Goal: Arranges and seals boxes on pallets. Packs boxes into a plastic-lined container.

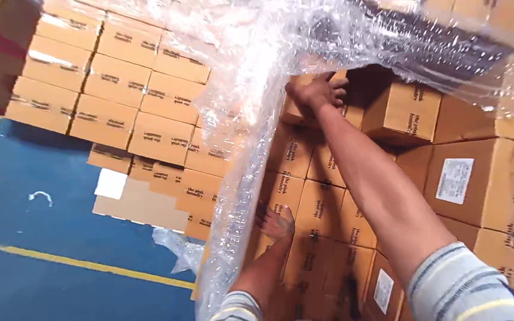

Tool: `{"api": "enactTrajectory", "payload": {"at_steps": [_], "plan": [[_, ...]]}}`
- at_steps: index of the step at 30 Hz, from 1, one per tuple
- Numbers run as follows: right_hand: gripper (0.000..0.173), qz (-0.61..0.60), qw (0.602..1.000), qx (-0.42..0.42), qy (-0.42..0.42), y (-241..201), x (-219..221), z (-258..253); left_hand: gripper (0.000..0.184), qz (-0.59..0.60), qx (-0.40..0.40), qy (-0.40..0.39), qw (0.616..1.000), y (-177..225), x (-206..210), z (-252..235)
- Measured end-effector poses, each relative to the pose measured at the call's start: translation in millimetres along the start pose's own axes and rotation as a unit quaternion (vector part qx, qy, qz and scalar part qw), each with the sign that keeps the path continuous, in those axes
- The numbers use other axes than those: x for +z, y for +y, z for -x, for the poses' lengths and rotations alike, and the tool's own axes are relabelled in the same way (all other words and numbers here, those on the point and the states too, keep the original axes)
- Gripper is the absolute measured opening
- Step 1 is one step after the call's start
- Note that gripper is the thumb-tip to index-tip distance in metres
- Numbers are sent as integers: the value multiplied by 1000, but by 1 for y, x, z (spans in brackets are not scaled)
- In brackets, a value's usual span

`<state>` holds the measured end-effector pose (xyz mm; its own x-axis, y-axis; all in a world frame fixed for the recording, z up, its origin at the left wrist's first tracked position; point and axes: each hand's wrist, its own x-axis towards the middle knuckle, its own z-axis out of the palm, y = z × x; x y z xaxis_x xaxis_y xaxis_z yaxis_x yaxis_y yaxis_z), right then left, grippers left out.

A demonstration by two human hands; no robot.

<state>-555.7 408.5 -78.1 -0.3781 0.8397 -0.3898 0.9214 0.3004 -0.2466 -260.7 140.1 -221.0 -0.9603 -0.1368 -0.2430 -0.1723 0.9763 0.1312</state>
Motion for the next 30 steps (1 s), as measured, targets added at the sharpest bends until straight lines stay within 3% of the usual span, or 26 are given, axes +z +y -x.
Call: {"api": "enactTrajectory", "payload": {"at_steps": [4, 9, 14, 18, 20, 21, 24, 26, 30], "plan": [[151, -23, 995, -81, -52, 76, -52, 68, 96, 17, -7, -21, 1000, 1, -4, 2], [157, 11, 988, -99, -115, 206, -82, 214, 91, 48, 7, 3, 999, 2, -10, 1], [159, 84, 990, -64, -98, 345, -7, 371, 90, 48, 23, 22, 998, -3, -2, -1], [142, 110, 982, -117, -98, 417, 63, 436, 92, 25, 22, 19, 999, -5, 3, 3], [126, 24, 991, -117, -56, 406, 57, 410, 92, 17, 15, 17, 1000, -1, 3, -1], [110, -25, 994, -102, -24, 392, 45, 387, 92, 12, 12, 14, 1000, -3, 2, 1], [69, -122, 988, -58, 70, 332, -5, 259, 92, 19, 10, 11, 1000, -1, 0, 3], [63, -121, 979, -80, 144, 295, -39, 161, 92, 14, 10, 12, 1000, 0, 0, 2], [73, -30, 961, -108, 253, 254, -90, -16, 92, -2, 8, 4, 1000, -1, 5, 2]]}}
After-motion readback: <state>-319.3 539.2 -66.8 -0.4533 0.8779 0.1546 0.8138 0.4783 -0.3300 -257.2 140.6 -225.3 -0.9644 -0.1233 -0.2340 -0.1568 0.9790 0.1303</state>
